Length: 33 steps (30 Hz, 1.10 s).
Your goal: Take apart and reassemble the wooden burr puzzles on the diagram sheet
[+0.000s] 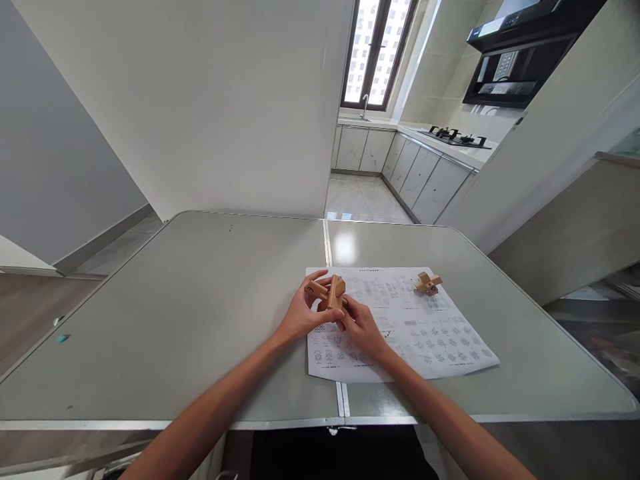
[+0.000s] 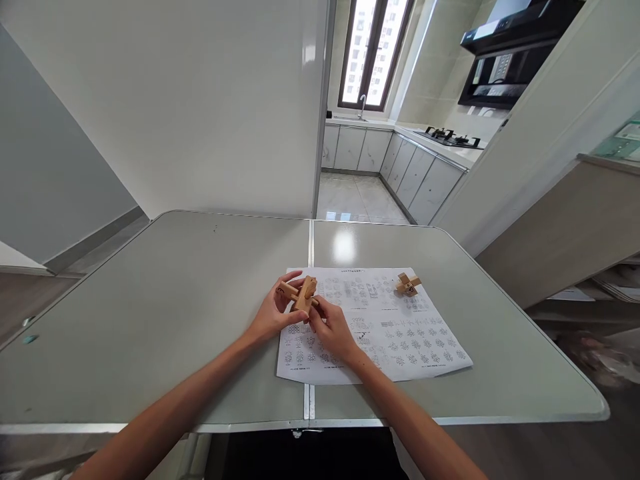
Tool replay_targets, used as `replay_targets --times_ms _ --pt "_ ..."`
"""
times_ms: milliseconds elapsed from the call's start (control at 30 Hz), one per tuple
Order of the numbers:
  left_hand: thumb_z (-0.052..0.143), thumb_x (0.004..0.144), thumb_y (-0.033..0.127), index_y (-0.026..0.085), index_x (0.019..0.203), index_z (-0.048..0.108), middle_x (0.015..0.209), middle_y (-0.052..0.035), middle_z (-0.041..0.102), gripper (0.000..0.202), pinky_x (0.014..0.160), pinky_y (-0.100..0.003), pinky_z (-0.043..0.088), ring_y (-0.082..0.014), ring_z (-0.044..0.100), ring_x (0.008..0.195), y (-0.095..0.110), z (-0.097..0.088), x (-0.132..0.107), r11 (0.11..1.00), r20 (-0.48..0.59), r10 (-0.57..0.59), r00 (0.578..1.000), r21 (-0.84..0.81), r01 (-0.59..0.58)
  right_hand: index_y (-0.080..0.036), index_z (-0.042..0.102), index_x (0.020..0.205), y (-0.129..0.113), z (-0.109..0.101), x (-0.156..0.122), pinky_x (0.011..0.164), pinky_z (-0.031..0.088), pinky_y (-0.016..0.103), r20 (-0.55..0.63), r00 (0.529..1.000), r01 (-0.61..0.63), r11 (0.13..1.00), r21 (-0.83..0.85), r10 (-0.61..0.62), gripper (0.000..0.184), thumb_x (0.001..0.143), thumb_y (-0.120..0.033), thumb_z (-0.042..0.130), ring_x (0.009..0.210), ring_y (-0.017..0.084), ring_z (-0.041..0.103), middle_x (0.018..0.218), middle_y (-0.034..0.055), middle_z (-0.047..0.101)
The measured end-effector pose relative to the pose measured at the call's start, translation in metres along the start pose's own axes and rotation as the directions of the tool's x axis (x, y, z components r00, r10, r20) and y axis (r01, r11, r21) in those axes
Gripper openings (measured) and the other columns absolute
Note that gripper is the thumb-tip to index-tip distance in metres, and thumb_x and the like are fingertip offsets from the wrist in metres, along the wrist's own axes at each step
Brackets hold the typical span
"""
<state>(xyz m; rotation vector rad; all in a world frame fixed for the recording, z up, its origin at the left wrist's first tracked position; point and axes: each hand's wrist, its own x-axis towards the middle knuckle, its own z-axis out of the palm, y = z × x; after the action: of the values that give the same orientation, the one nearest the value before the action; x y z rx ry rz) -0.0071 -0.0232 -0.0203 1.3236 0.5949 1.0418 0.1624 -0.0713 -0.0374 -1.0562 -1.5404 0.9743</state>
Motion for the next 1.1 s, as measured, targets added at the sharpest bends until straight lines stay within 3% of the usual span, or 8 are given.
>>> replay_targets --times_ms 133,433,733,900,1100 --pt "0.098 0.064 0.037 0.023 0.140 0.058 0.140 -0.0158 0.065 0.087 0.107 -0.045 0.050 -0.0346 0.062 0.131 0.003 0.003 0.000 0.997 0.002 -0.053 0.999 -0.061 0.053 -0.023 0.048 0.078 -0.002 0.001 0.000 0.056 0.035 0.028 0.027 0.999 -0.018 1.000 0.001 0.018 0.041 0.103 -0.055 0.050 0.055 0.014 0.042 0.062 -0.0043 0.049" --pt "0.097 0.065 0.037 0.019 0.137 0.062 0.125 -0.0139 0.072 0.082 0.104 -0.041 0.051 -0.0321 0.066 0.123 0.007 0.001 0.001 0.998 -0.043 -0.056 0.998 0.001 0.056 -0.023 0.052 0.078 -0.012 0.002 0.000 0.055 0.036 0.027 0.010 1.000 -0.013 1.000 0.007 0.013 0.038 0.105 -0.049 0.051 0.054 0.012 0.044 0.065 -0.0026 0.056" --pt "0.098 0.062 0.041 0.017 0.130 0.065 0.117 -0.0114 0.074 0.079 0.105 -0.040 0.051 -0.0287 0.068 0.115 0.004 -0.003 0.005 0.997 -0.074 -0.066 0.995 0.025 0.068 -0.023 0.055 0.082 -0.007 -0.001 0.003 0.053 0.038 0.028 0.037 0.998 -0.055 0.983 0.176 0.050 0.038 0.103 -0.054 0.053 0.055 0.013 0.047 0.073 -0.0003 0.060" --pt "0.096 0.063 0.045 0.016 0.125 0.068 0.117 -0.0125 0.074 0.074 0.107 -0.043 0.050 -0.0308 0.068 0.116 0.002 -0.006 0.006 0.996 -0.105 -0.079 0.991 0.033 0.083 -0.024 0.056 0.081 -0.010 -0.002 0.005 0.054 0.039 0.030 0.020 0.997 -0.073 0.978 0.195 0.071 0.041 0.104 -0.058 0.051 0.053 0.013 0.047 0.072 -0.0002 0.061" --pt "0.092 0.067 0.044 0.017 0.126 0.070 0.123 -0.0124 0.074 0.068 0.103 -0.040 0.050 -0.0294 0.067 0.116 0.006 -0.009 0.008 0.997 -0.136 -0.059 0.989 0.041 0.065 -0.023 0.057 0.087 -0.012 -0.002 0.007 0.053 0.036 0.030 -0.012 0.999 -0.033 0.983 0.181 0.036 0.039 0.105 -0.057 0.048 0.051 0.012 0.044 0.072 -0.0013 0.059"
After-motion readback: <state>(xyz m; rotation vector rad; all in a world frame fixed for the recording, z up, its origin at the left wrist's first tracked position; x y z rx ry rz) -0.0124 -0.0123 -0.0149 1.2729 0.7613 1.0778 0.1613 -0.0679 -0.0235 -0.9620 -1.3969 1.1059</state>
